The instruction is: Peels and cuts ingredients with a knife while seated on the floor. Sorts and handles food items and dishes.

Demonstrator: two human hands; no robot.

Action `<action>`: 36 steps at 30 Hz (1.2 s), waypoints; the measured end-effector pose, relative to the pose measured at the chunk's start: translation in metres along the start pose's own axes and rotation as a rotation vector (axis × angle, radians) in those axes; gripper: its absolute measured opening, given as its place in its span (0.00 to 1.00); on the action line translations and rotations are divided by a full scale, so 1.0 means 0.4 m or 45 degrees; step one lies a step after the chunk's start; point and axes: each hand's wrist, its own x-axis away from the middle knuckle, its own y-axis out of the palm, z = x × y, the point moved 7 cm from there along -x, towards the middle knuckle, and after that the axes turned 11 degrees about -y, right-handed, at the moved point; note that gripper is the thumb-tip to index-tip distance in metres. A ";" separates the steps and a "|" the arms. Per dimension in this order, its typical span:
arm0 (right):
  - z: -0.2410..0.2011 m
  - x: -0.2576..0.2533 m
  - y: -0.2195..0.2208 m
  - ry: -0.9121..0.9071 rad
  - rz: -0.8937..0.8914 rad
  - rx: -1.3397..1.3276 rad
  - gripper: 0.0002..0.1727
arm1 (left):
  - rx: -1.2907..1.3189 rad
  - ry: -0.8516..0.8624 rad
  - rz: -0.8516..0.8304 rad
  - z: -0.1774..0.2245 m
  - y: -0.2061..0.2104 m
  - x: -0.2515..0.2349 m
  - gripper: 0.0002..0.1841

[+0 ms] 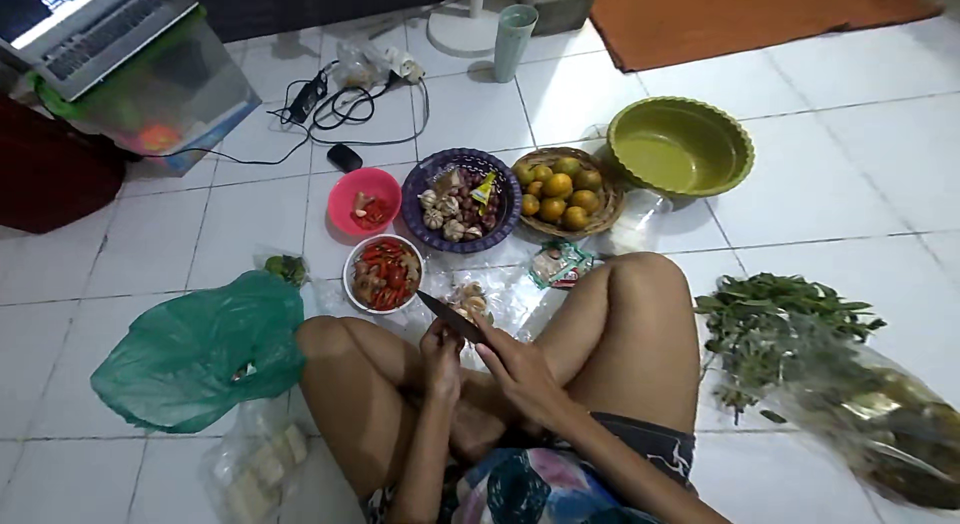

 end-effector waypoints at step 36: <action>0.068 -0.040 -0.036 0.585 0.338 -1.230 0.26 | 0.046 0.028 -0.013 0.053 0.004 0.019 0.16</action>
